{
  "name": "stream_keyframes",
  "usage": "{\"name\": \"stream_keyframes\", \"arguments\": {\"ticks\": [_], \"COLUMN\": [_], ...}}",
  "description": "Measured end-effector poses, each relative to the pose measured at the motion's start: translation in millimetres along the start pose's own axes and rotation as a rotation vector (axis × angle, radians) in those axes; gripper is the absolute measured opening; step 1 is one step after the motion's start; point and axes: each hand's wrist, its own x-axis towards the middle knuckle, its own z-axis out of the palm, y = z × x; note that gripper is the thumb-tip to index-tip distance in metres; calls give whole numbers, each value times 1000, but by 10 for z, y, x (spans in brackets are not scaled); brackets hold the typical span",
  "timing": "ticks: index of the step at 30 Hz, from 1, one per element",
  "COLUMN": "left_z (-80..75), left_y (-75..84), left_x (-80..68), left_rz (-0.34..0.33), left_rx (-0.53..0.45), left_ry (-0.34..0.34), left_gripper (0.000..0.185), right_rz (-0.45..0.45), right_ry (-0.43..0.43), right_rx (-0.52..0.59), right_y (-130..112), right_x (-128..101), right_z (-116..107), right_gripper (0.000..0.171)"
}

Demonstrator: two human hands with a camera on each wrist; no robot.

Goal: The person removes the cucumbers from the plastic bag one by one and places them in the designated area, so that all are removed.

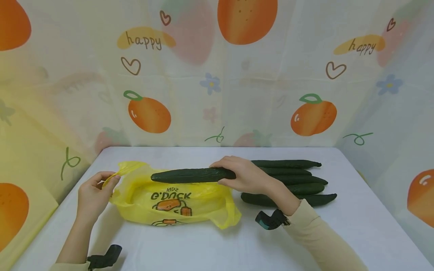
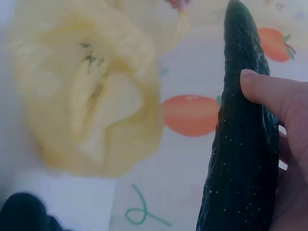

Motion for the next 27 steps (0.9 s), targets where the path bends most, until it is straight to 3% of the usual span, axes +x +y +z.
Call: {"name": "stream_keyframes", "arguments": {"ticks": [4, 10, 14, 27], "left_z": [19, -14, -22, -14], "left_y": [-59, 214, 314, 342], "left_x": [20, -81, -107, -116], "left_rz": [-28, -13, -27, -30], "left_rx": [45, 35, 36, 48], "left_ry": [13, -2, -10, -8], "left_gripper": [27, 22, 21, 24], "right_rz": [20, 18, 32, 91], "right_ry": [14, 82, 136, 194], "right_rx": [-34, -49, -43, -110], "right_y": [53, 145, 225, 402], "right_x": [-147, -402, -576, -1116], "right_z": [0, -18, -39, -79], "right_gripper": [40, 38, 40, 45]}}
